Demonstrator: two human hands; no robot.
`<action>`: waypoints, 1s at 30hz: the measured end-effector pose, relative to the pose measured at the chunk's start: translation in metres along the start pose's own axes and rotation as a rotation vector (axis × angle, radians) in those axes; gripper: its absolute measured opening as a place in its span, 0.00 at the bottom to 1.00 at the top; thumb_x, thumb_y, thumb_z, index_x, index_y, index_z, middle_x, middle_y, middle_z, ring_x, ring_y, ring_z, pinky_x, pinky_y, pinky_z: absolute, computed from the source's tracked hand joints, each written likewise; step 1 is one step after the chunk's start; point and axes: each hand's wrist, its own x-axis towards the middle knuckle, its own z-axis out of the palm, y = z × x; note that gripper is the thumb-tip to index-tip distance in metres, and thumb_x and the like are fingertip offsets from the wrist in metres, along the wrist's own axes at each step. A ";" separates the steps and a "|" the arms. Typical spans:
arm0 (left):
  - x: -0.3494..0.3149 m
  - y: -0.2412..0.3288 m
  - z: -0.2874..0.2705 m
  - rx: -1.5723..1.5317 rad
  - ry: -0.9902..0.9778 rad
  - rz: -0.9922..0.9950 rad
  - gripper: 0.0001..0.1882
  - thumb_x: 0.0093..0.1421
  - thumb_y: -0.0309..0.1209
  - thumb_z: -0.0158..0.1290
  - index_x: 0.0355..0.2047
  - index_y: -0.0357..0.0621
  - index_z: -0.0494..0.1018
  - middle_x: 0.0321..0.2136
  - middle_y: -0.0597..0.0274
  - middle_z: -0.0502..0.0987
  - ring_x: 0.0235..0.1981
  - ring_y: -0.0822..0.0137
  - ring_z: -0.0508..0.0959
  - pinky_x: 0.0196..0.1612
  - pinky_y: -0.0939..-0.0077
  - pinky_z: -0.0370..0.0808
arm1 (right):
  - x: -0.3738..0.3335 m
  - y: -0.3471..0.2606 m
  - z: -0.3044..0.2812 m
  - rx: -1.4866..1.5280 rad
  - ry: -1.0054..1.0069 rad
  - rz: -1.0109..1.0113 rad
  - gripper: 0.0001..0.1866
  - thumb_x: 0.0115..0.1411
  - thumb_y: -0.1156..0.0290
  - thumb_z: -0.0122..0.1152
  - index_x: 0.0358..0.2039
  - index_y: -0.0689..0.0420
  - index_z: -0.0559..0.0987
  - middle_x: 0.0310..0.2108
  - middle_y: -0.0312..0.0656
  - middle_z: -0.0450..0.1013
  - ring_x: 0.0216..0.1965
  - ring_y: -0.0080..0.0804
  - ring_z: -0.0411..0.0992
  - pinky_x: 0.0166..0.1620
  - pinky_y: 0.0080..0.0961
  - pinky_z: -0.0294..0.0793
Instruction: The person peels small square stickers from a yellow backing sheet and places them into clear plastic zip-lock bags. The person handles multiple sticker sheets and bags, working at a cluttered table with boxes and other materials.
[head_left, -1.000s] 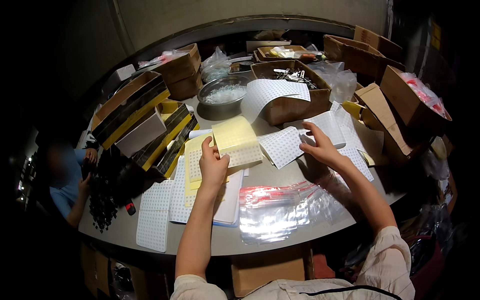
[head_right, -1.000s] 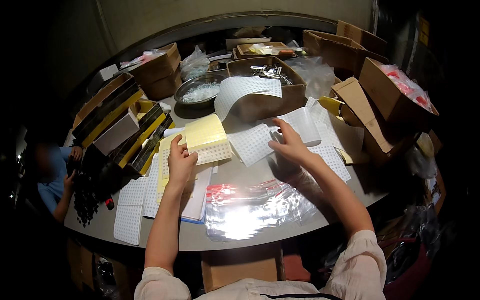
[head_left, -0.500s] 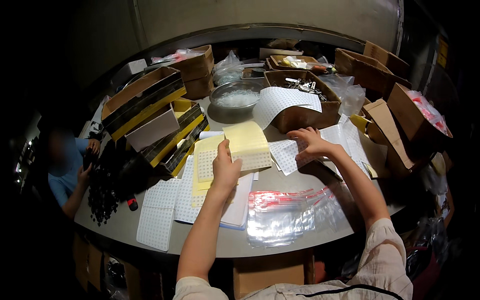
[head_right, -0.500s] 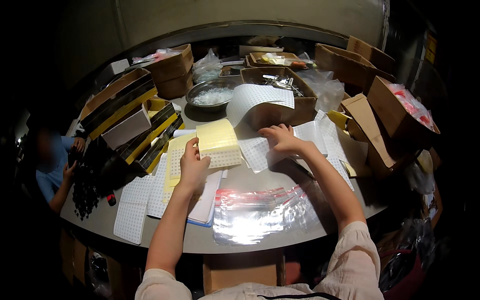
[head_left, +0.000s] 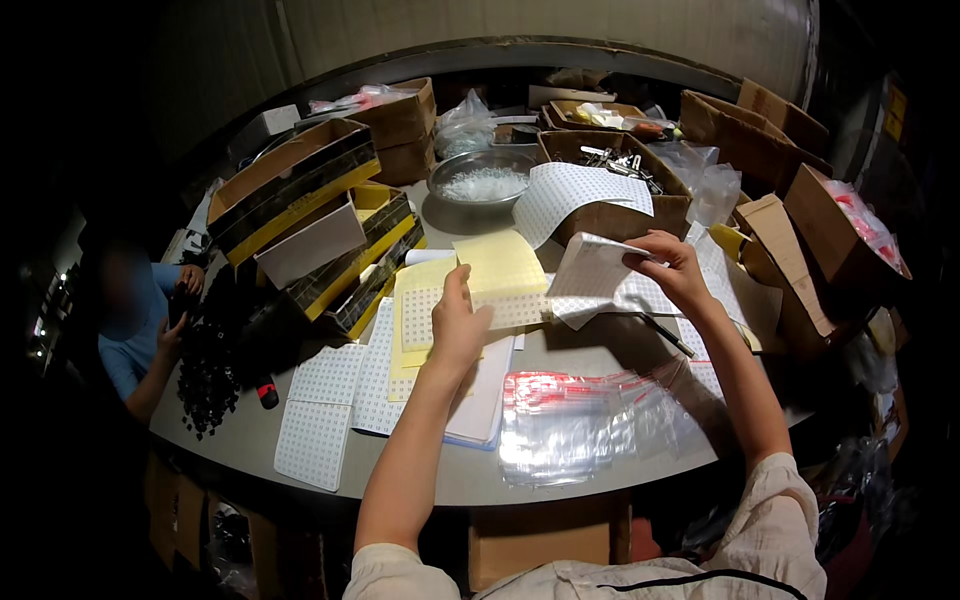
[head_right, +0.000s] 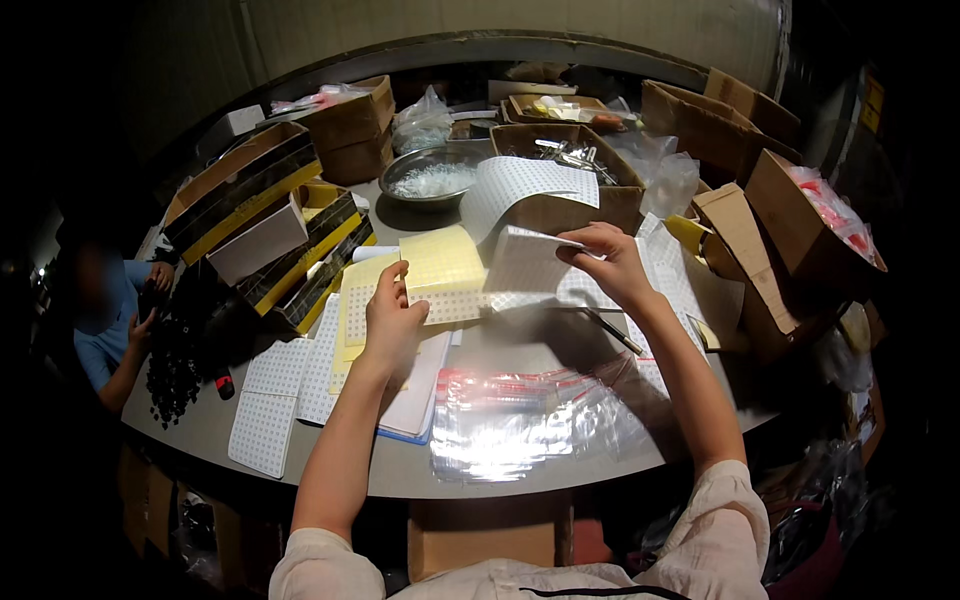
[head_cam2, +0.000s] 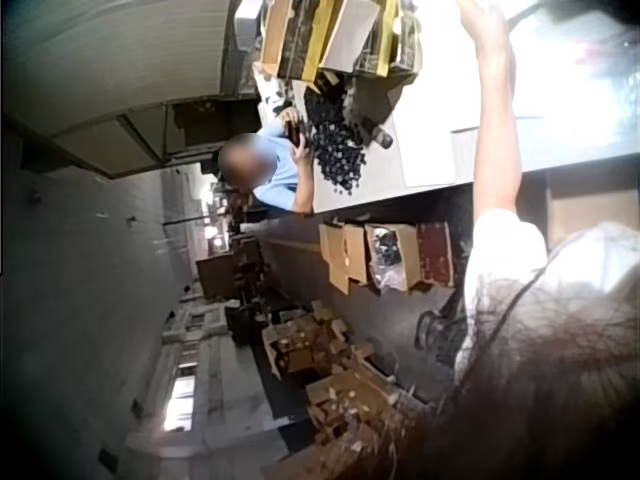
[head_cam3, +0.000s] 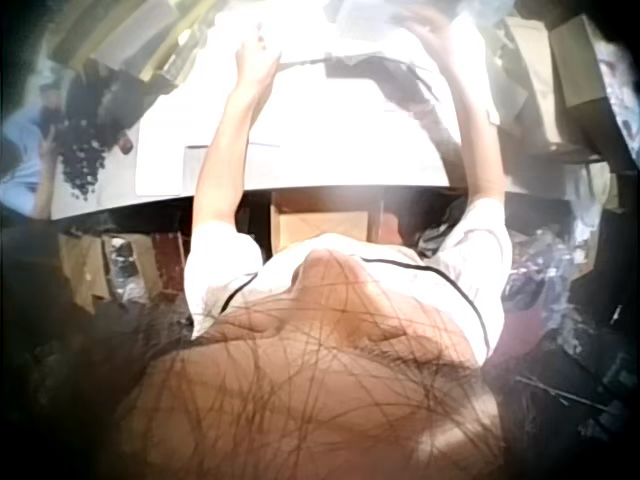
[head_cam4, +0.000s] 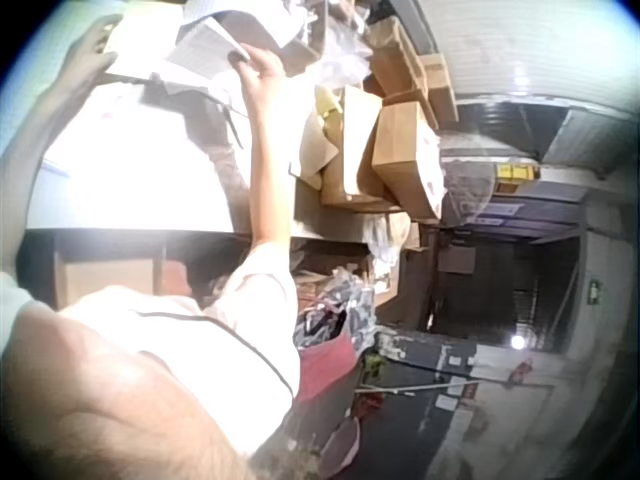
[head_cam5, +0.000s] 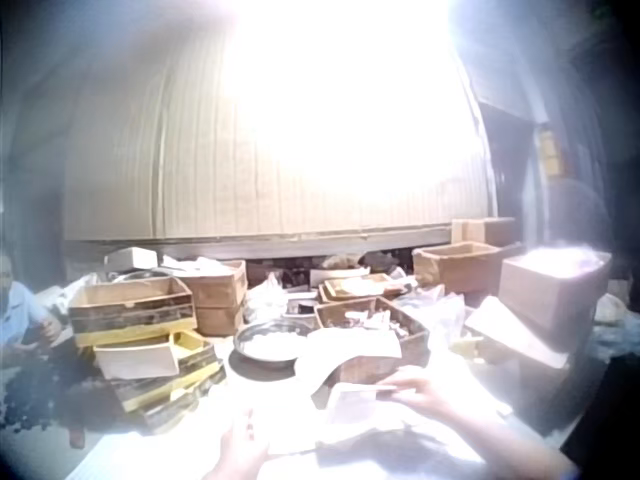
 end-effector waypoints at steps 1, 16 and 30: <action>0.000 -0.001 0.001 -0.021 -0.011 0.003 0.36 0.55 0.22 0.54 0.65 0.36 0.60 0.51 0.38 0.78 0.51 0.49 0.81 0.56 0.64 0.75 | -0.004 -0.006 -0.001 0.057 0.008 0.005 0.11 0.57 0.71 0.69 0.41 0.57 0.87 0.40 0.37 0.84 0.44 0.27 0.77 0.67 0.40 0.59; -0.030 0.063 0.008 -0.439 -0.419 -0.393 0.36 0.66 0.57 0.55 0.57 0.35 0.70 0.41 0.53 0.83 0.39 0.65 0.82 0.44 0.72 0.80 | -0.035 -0.063 0.026 -0.592 0.192 -0.506 0.17 0.55 0.77 0.66 0.47 0.52 0.84 0.48 0.35 0.81 0.52 0.32 0.77 0.68 0.45 0.57; -0.040 0.064 0.026 -0.619 -0.264 -0.161 0.23 0.62 0.21 0.59 0.55 0.32 0.65 0.39 0.49 0.83 0.33 0.68 0.83 0.35 0.77 0.81 | -0.051 -0.038 0.025 0.333 -0.046 0.100 0.38 0.51 0.65 0.67 0.64 0.57 0.69 0.60 0.48 0.72 0.55 0.38 0.73 0.63 0.37 0.67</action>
